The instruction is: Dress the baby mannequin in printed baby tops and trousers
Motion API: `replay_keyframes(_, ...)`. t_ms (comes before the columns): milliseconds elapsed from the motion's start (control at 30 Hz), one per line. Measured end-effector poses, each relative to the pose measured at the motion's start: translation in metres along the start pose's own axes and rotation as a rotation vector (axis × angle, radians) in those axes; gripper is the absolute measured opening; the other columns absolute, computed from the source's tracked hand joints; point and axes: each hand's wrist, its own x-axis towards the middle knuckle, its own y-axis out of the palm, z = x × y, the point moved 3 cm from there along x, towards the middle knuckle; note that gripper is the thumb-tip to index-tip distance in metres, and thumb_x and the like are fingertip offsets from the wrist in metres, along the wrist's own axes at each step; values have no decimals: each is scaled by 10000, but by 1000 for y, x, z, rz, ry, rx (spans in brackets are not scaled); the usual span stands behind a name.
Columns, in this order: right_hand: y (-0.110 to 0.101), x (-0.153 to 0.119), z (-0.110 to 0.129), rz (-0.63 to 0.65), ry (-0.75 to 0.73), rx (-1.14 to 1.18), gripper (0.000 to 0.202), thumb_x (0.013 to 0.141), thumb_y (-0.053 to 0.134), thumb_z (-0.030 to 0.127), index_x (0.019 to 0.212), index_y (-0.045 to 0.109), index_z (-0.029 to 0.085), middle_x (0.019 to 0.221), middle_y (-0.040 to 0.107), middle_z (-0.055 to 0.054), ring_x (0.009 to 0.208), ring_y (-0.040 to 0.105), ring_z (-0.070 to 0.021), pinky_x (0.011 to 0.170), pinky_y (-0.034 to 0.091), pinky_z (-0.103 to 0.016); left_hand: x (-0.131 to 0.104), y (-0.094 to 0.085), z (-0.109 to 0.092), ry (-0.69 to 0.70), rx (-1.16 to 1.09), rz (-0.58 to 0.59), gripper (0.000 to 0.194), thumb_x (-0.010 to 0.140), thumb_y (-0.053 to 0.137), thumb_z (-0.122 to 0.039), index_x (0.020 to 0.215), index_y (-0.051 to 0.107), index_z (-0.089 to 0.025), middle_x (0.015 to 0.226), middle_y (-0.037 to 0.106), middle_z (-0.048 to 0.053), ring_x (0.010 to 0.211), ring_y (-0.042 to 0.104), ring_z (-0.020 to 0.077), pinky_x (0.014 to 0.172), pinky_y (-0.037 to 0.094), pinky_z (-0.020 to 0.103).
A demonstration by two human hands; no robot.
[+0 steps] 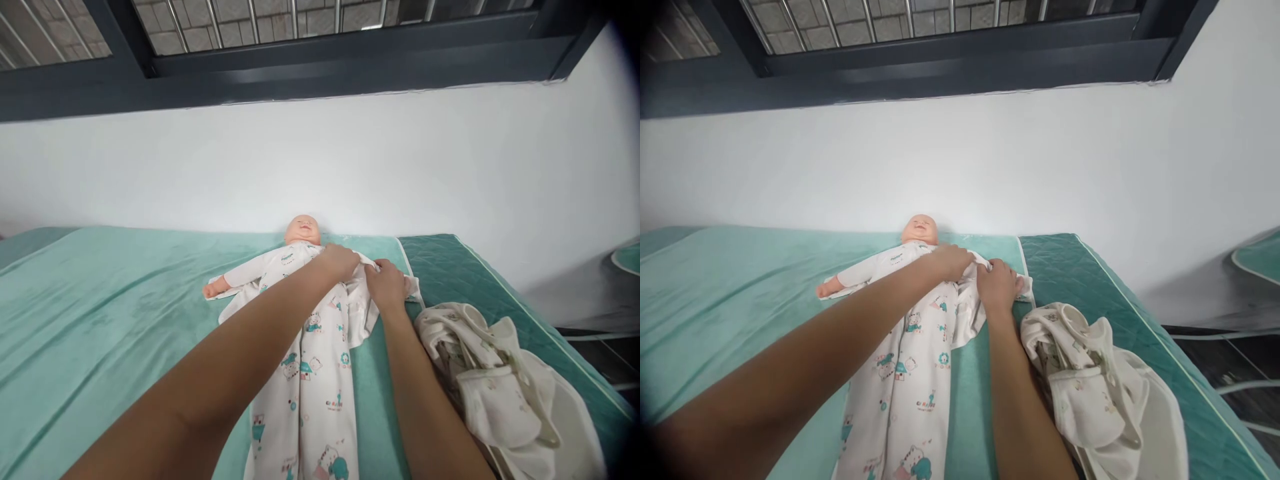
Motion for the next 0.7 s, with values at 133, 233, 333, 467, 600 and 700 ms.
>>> replay_keyframes(133,2,2,-1,10,-20,25,366,847,485,342,1070,716,166,1150,697,-165,1149,564,-354,1033,299,-507,9,8,-13,20,24,-46,419,785,634,-187,1204,621,-174,1250,664,153,1150,607,314,954,471,450)
replay_keyframes(233,0,4,-4,-9,-9,79,360,841,473,339,1046,717,173,1089,714,-155,1084,592,-342,962,366,-463,9,9,-10,27,40,-103,423,804,606,-173,1227,599,-147,1230,666,173,1126,618,317,930,477,455)
replay_keyframes(333,-2,5,-8,-44,23,157,351,842,444,336,1010,708,179,1017,724,-141,962,621,-315,857,417,-416,2,4,-1,31,58,-150,435,790,621,-177,1222,593,-131,1196,672,186,1097,629,324,896,488,440)
replay_keyframes(467,-2,7,-12,-86,40,286,344,841,447,376,998,687,186,968,722,-125,885,617,-283,802,432,-376,-15,-12,14,33,117,-195,370,795,568,-138,1163,606,-129,1107,691,173,1031,651,323,814,508,415)
replay_keyframes(600,-1,9,-15,-134,26,432,332,816,473,378,1005,672,191,991,711,-108,896,611,-259,822,441,-363,-32,-24,29,15,141,-199,340,792,538,-124,1126,598,-144,1061,690,146,969,657,308,741,511,386)
replay_keyframes(700,-1,11,-19,-178,23,537,313,786,503,377,974,670,190,976,704,-100,910,600,-255,866,439,-384,-41,-29,39,-11,148,-208,334,784,538,-123,1112,592,-149,1050,683,139,959,652,304,715,508,377)
